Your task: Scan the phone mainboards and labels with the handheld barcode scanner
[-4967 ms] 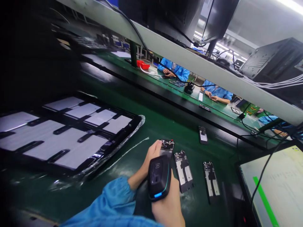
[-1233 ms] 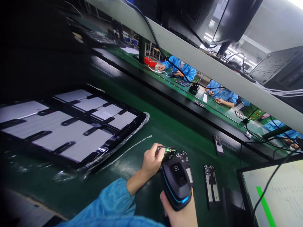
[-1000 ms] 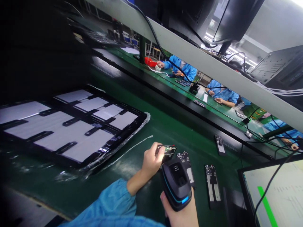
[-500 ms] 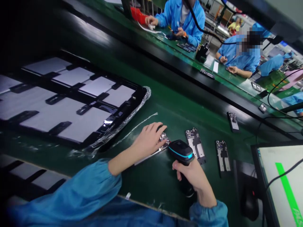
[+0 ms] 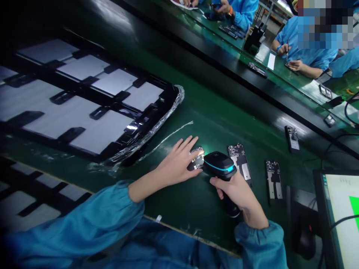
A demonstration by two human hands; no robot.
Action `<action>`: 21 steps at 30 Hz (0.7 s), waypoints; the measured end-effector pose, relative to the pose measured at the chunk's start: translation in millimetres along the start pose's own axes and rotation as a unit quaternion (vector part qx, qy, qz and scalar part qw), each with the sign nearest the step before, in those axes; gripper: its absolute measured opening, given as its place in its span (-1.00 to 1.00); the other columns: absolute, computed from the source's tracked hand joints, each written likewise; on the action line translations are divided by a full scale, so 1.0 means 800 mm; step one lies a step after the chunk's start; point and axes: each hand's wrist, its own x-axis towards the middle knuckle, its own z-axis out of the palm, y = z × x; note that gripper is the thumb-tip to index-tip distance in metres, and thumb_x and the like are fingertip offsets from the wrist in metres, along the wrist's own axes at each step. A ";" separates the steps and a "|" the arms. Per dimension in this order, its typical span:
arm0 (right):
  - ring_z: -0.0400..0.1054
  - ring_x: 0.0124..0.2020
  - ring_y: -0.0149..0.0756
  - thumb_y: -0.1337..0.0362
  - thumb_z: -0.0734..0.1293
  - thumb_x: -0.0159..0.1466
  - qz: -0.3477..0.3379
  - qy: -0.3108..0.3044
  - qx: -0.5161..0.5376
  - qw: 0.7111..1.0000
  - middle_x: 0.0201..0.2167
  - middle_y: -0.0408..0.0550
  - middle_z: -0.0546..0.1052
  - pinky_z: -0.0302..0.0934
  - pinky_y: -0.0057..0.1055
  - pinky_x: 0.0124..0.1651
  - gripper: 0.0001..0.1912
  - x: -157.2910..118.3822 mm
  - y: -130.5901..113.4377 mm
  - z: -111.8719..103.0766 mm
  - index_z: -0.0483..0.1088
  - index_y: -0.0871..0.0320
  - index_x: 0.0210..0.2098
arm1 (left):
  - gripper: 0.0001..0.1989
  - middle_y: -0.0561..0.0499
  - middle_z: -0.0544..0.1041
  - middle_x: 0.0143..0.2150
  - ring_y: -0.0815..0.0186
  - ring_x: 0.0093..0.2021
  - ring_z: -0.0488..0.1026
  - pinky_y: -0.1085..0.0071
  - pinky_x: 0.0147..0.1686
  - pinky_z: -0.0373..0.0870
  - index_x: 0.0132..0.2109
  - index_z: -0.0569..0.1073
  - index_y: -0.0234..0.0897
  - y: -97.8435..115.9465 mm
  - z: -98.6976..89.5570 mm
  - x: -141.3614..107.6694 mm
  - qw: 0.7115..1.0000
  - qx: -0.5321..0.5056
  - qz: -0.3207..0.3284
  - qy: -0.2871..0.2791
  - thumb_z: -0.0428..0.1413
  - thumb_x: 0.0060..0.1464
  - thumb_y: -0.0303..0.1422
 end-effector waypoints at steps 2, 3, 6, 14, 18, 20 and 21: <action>0.18 -0.70 -0.46 0.16 0.45 0.18 0.001 -0.004 0.003 1.000 -0.75 -0.31 0.35 0.06 -0.42 -0.52 -0.73 0.001 -0.003 0.000 0.34 0.14 -0.48 | -0.44 -0.41 0.00 0.45 -0.26 0.44 -0.09 -0.21 0.32 0.00 0.17 0.37 -0.31 -0.001 0.001 -0.001 1.000 -0.003 -0.001 -0.001 0.19 0.11 -0.09; 0.18 -0.70 -0.46 0.16 0.45 0.18 0.003 -0.006 0.003 1.000 -0.75 -0.31 0.35 0.06 -0.42 -0.51 -0.73 0.001 -0.003 0.000 0.34 0.14 -0.49 | -0.43 -0.40 -0.02 0.46 -0.26 0.45 -0.11 -0.21 0.32 0.00 0.16 0.37 -0.30 -0.002 0.002 -0.001 1.000 -0.005 -0.001 0.000 0.20 0.11 -0.08; 0.17 -0.70 -0.46 0.15 0.46 0.17 0.009 -0.005 0.009 1.000 -0.76 -0.31 0.35 0.05 -0.41 -0.50 -0.73 0.001 -0.003 0.000 0.35 0.15 -0.47 | -0.42 -0.37 -0.06 0.47 -0.25 0.45 -0.13 -0.21 0.33 -0.01 0.16 0.36 -0.28 -0.003 0.003 -0.001 1.000 -0.014 0.000 0.006 0.22 0.09 -0.08; 0.17 -0.69 -0.45 0.17 0.44 0.18 -0.001 -0.012 0.011 1.000 -0.79 -0.31 0.35 0.09 -0.38 -0.45 -0.78 -0.002 -0.001 0.003 0.38 0.15 -0.45 | -0.44 -0.35 -0.01 0.47 -0.20 0.46 -0.12 -0.21 0.33 -0.04 0.17 0.36 -0.28 -0.004 0.002 0.001 0.999 -0.036 -0.005 0.004 0.21 0.10 -0.10; 0.16 -0.68 -0.45 0.15 0.43 0.19 0.004 -0.011 0.013 1.000 -0.78 -0.31 0.34 0.11 -0.38 -0.45 -0.77 -0.004 0.001 0.003 0.37 0.14 -0.43 | -0.44 -0.38 -0.03 0.47 -0.19 0.46 -0.13 -0.21 0.33 -0.03 0.15 0.37 -0.29 -0.004 0.001 0.001 0.999 -0.032 -0.008 -0.003 0.21 0.10 -0.10; 0.16 -0.68 -0.45 0.13 0.44 0.18 0.013 -0.004 0.018 1.000 -0.77 -0.33 0.34 0.09 -0.39 -0.46 -0.76 -0.004 0.002 0.003 0.35 0.13 -0.41 | -0.44 -0.38 -0.04 0.47 -0.19 0.47 -0.15 -0.20 0.34 -0.04 0.15 0.37 -0.30 -0.003 0.000 0.001 0.999 -0.032 -0.009 -0.006 0.21 0.10 -0.10; 0.16 -0.68 -0.45 0.13 0.45 0.17 0.014 -0.002 0.018 1.000 -0.76 -0.33 0.35 0.08 -0.39 -0.47 -0.75 -0.005 0.003 0.002 0.35 0.13 -0.39 | -0.44 -0.38 -0.04 0.47 -0.19 0.47 -0.15 -0.20 0.34 -0.05 0.15 0.37 -0.30 -0.003 0.000 0.000 0.999 -0.033 -0.009 -0.006 0.21 0.09 -0.10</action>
